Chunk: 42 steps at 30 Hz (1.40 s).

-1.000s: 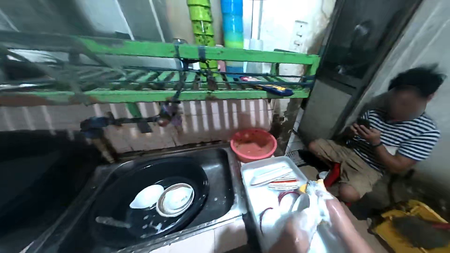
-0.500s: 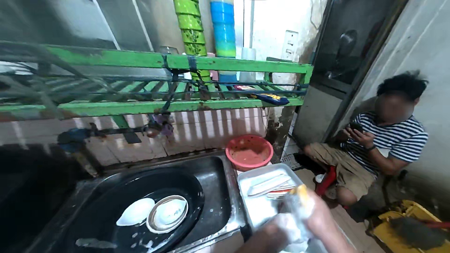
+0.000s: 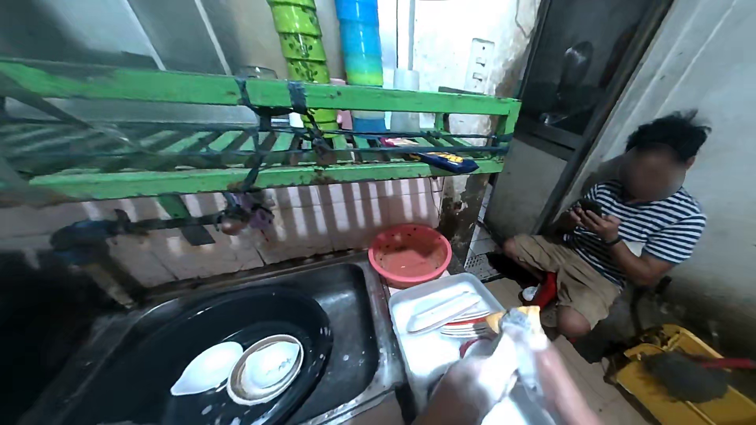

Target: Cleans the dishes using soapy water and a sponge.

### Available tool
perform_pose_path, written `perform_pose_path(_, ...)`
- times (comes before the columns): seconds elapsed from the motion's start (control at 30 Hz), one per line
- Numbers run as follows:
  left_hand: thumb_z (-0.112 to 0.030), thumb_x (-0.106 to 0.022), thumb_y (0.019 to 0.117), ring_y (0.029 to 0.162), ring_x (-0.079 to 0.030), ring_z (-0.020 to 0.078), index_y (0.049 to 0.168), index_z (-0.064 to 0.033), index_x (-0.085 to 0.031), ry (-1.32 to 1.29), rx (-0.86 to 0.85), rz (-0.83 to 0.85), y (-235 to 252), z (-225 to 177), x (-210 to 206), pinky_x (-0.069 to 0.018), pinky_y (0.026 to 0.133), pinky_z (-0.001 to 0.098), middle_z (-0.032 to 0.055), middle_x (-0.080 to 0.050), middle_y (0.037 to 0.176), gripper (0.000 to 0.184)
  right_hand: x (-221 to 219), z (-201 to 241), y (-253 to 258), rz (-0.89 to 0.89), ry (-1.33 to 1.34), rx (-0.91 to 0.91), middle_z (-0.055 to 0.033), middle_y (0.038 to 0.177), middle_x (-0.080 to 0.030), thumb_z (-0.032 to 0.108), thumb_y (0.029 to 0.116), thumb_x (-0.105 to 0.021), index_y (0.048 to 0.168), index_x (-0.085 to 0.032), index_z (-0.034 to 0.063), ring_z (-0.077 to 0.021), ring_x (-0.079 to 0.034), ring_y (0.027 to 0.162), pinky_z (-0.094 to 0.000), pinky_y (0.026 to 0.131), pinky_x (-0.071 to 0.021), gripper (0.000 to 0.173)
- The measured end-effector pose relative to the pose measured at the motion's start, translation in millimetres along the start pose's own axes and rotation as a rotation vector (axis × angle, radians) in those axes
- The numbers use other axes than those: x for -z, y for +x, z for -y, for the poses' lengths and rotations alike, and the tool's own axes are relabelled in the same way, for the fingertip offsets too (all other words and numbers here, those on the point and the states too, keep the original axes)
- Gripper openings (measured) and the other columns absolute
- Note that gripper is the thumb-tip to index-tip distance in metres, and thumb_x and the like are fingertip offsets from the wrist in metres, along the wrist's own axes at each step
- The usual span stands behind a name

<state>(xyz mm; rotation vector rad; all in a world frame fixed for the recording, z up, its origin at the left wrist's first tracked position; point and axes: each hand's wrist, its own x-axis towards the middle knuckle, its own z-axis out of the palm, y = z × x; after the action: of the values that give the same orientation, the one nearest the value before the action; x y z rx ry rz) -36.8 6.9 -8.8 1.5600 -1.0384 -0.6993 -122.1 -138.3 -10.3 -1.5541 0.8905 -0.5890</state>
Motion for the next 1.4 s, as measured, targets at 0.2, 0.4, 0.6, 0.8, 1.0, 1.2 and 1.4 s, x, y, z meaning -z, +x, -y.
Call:
perform_pose_path(0.2, -0.005, -0.067, 0.0905, 0.083, -0.066, 0.0065, 0.11, -0.0035, -0.063, -0.414, 0.26, 0.283, 12, -5, 29, -0.0571, 0.078, 0.028, -0.0014, -0.068, 0.09, 0.02, 12, 20, 5, 0.096, -0.235, 0.152, -0.0139, 0.116, -0.068, 0.012, 0.0962, -0.064, 0.13, -0.058, -0.0068, -0.0145, -0.065, 0.107, -0.0322, 0.097, -0.0532, 0.039)
perform_pose_path(0.4, -0.004, -0.061, 0.0945, 0.086, -0.064, 0.0052, 0.12, 0.0033, -0.063, -0.282, 0.232, 0.049, 8, -11, 13, -0.0549, 0.082, 0.0252, 0.0033, -0.068, 0.096, 0.026, -6, 19, 17, 0.075, -0.331, 0.302, -0.0174, 0.111, -0.071, 0.02, 0.0912, -0.072, 0.122, -0.065, -0.0068, -0.023, -0.068, 0.105, -0.0424, 0.097, -0.0546, 0.041)
perform_pose_path(0.6, -0.005, -0.059, 0.096, 0.098, -0.066, 0.0117, 0.12, 0.0065, -0.064, -0.17, 0.174, -0.131, 11, 0, 9, -0.0537, 0.092, 0.0309, 0.0122, -0.069, 0.107, 0.027, -21, -1, -14, -0.032, -0.27, 0.359, -0.0224, 0.116, -0.07, 0.016, 0.0916, -0.071, 0.129, -0.059, -0.013, -0.0247, -0.069, 0.108, -0.0407, 0.098, -0.0546, 0.048)
perform_pose_path(0.8, -0.01, -0.065, 0.0951, 0.102, -0.067, 0.0188, 0.113, 0.0066, -0.07, 0.004, 0.02, -0.017, 3, 5, 8, -0.0534, 0.096, 0.0358, 0.0166, -0.071, 0.108, 0.025, -12, 18, 22, 0.047, 0.027, 0.049, -0.0113, 0.107, -0.068, 0.011, 0.0993, -0.062, 0.132, -0.054, -0.0051, -0.0134, -0.067, 0.092, -0.0318, 0.082, -0.0575, 0.037)
perform_pose_path(1.0, -0.006, -0.062, 0.0961, 0.079, -0.062, 0.0026, 0.102, -0.0011, -0.063, -0.328, 0.262, 0.035, 12, -2, 11, -0.0538, 0.076, 0.0228, -0.0017, -0.064, 0.086, 0.008, -20, 43, 9, 0.157, -0.575, 0.406, -0.0146, 0.106, -0.074, 0.037, 0.0912, -0.07, 0.117, -0.07, 0.0021, -0.0269, -0.071, 0.102, -0.0489, 0.092, -0.0565, 0.044)
perform_pose_path(1.2, -0.01, -0.056, 0.1021, 0.095, -0.07, 0.0144, 0.126, 0.0061, -0.059, -0.633, 0.241, -0.37, 21, -3, -2, -0.0592, 0.088, 0.0327, 0.0121, -0.072, 0.106, 0.029, -15, 26, 33, 0.029, -0.274, 0.104, -0.0187, 0.108, -0.069, 0.018, 0.0942, -0.071, 0.126, -0.061, -0.0049, -0.0249, -0.067, 0.1, -0.0448, 0.092, -0.0546, 0.041)
perform_pose_path(1.4, -0.007, -0.042, 0.1079, 0.102, -0.065, 0.011, 0.131, 0.0086, -0.056, -0.545, 0.237, -0.598, 29, -2, -8, -0.0537, 0.092, 0.0273, 0.0162, -0.066, 0.116, 0.031, -43, -24, -20, -0.087, -0.389, 0.688, -0.0225, 0.113, -0.073, 0.023, 0.0847, -0.074, 0.123, -0.065, -0.0112, -0.0294, -0.072, 0.106, -0.044, 0.097, -0.0564, 0.052)
